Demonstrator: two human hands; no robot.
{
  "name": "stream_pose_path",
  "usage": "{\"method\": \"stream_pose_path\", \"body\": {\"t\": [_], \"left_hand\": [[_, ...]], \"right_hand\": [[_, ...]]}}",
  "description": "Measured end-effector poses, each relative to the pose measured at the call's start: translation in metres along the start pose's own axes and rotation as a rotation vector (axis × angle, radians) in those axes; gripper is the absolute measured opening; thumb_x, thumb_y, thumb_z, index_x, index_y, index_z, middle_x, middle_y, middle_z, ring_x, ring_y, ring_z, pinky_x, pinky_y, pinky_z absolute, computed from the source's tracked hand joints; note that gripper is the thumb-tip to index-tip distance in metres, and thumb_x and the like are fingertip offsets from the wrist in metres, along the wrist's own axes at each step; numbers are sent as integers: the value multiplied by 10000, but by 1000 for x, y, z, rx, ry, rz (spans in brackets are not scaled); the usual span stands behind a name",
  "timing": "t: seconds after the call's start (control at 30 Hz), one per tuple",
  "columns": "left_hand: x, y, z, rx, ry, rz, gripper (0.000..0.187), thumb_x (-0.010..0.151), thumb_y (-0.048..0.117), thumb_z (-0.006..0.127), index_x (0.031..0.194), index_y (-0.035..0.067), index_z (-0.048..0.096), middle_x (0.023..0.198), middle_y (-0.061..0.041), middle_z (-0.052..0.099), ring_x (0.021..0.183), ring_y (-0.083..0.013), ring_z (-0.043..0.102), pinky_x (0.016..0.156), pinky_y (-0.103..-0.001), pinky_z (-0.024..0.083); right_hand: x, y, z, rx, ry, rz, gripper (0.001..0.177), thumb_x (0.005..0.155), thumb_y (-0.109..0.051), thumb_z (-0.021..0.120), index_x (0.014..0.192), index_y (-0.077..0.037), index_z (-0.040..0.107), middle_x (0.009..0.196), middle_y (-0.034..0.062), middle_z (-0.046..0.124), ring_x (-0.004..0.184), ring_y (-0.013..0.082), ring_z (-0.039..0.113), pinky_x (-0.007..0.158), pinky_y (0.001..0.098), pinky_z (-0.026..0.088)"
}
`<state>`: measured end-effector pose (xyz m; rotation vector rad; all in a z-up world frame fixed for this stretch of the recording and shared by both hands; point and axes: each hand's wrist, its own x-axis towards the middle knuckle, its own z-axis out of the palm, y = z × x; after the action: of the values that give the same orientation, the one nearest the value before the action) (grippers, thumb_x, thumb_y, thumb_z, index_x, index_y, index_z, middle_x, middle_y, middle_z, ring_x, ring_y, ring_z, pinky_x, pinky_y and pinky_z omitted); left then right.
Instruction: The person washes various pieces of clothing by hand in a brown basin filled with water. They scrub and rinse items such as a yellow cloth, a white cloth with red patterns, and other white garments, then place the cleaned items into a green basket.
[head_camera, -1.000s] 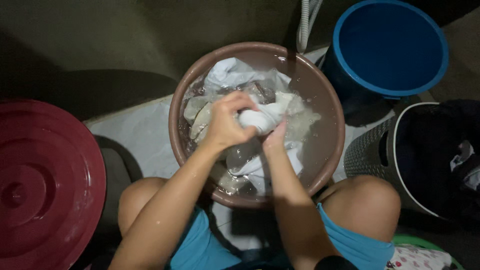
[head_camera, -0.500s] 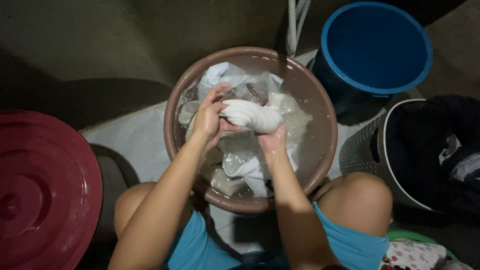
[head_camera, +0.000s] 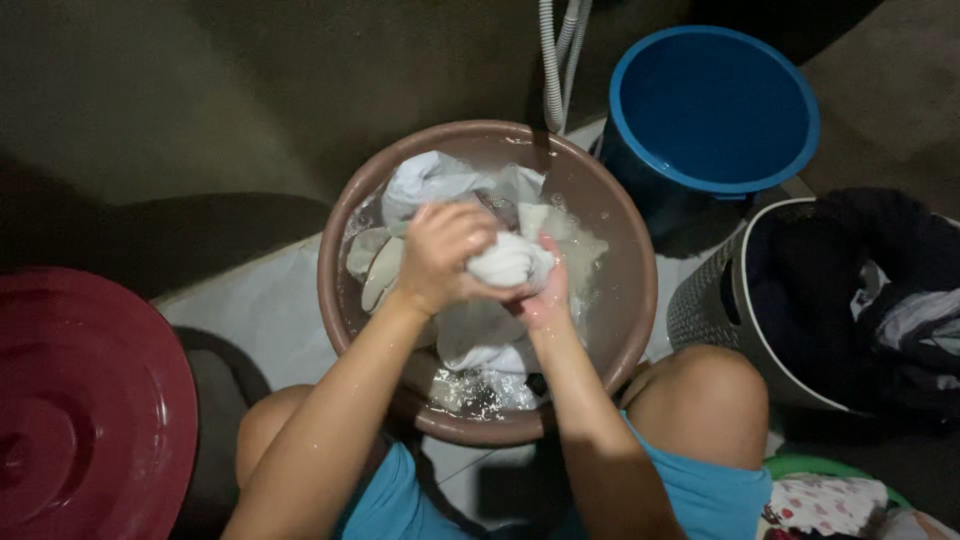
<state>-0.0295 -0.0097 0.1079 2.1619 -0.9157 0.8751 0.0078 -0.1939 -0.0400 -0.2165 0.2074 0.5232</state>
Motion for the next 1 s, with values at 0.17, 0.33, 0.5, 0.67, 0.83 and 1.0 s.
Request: {"method": "stream_pose_path", "body": {"t": [0.17,0.33,0.5,0.67,0.83,1.0], "left_hand": [[11,33,4,-436,-41,181,239,749,97,838,863,123,629,1206,-69,744,1258,-286,677,1078,-441,516],[8,30,20,-796,121,-268,297,871,26,761,999,66,497,1259,-158,719,1190,-235,707,1006,-389,582],[9,-1,34,-1024,496,-533,237,949,-69,637,1174,5,614,1118,-198,714,1003,-278,736,928,-405,632],[6,-42,67,-1320,773,-928,337,914,-16,660,1243,43,617,925,-146,697,807,-203,697,724,-361,611],[-18,-80,114,-799,442,-934,214,886,-35,682,1084,26,738,965,-79,752,829,-138,706,708,-260,568],[-35,-91,134,-763,-41,-1110,211,779,-68,676,910,55,787,825,-98,775,688,-166,704,584,-291,548]], "right_hand": [[29,9,-60,-216,-123,-179,404,1107,-368,500,1295,-31,620,1206,144,680,1090,253,683,936,398,578],[23,-16,-9,-200,71,-181,397,1047,-376,471,1175,-37,631,1128,131,699,1060,266,684,981,438,567],[-7,-32,72,-106,110,-457,529,964,-561,445,942,-49,575,957,141,689,934,335,688,956,574,543],[-36,-31,128,-519,-353,-655,280,1016,-270,651,884,-27,607,900,150,667,982,320,679,1097,560,556],[-58,-9,136,-1688,-516,-991,93,850,-96,756,895,-36,701,927,132,695,911,319,676,825,442,552],[-55,37,68,-2325,-1275,-842,244,493,-279,837,655,-183,682,711,28,638,749,286,641,636,447,500]]}}
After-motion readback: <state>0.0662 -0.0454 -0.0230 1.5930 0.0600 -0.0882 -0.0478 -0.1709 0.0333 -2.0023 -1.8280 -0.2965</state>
